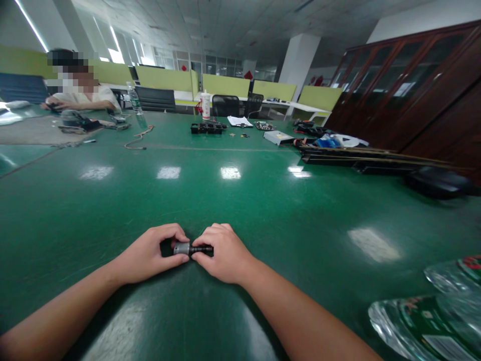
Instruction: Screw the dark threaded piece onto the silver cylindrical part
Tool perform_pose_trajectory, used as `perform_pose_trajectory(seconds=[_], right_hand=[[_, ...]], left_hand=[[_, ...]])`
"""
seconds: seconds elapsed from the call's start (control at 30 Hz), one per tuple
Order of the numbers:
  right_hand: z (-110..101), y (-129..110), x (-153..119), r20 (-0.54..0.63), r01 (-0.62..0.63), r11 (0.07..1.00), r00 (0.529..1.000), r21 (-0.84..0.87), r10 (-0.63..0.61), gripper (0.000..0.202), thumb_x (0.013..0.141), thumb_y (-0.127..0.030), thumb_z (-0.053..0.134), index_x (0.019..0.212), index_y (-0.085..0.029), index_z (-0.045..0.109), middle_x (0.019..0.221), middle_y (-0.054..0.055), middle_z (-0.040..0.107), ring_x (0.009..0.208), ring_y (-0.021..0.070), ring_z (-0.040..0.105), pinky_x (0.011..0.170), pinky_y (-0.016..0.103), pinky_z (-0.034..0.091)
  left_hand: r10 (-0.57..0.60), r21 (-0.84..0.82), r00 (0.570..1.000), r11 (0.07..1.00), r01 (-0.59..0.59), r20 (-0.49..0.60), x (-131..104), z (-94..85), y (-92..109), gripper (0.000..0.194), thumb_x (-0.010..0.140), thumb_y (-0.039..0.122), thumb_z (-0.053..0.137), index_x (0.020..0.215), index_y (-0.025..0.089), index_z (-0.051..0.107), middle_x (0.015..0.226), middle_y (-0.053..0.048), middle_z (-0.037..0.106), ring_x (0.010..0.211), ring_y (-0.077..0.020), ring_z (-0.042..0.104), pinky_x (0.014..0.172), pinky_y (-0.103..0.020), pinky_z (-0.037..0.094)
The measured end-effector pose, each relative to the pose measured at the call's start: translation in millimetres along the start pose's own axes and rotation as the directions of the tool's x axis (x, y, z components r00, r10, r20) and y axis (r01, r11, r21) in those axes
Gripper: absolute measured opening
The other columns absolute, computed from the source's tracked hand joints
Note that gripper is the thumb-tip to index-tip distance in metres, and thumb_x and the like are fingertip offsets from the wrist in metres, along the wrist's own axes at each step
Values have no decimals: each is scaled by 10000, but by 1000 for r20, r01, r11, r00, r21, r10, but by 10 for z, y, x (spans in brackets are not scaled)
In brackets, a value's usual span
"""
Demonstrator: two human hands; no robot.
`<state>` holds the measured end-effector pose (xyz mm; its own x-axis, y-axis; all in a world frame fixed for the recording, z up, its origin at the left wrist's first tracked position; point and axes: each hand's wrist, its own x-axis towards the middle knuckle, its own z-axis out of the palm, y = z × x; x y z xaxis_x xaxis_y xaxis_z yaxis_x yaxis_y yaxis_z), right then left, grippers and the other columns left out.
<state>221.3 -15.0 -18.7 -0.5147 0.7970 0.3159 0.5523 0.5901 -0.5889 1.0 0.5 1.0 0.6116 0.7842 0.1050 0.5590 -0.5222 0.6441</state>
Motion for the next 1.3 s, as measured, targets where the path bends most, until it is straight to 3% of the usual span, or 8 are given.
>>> perform_pose_trajectory(seconds=[1.17, 1.3], right_hand=[[-51, 30, -3, -26, 7, 1000, 1000, -30, -8, 93, 729, -158, 728, 812, -193, 705, 739, 2, 672, 757, 161, 582, 788, 334, 385], [-56, 29, -5, -32, 6, 1000, 999, -19, -6, 96, 724, -206, 760, 797, -198, 698, 736, -2, 674, 747, 157, 581, 780, 330, 381]], left_hand=[[-30, -1, 1000, 1000, 30, 3, 7, -7, 18, 175, 792, 323, 680, 885, 178, 649, 807, -5, 627, 745, -168, 592, 685, -274, 434], [-17, -5, 1000, 1000, 17, 1, 10, -9, 17, 163, 792, 314, 678, 881, 179, 653, 807, -3, 626, 742, -164, 589, 685, -272, 435]])
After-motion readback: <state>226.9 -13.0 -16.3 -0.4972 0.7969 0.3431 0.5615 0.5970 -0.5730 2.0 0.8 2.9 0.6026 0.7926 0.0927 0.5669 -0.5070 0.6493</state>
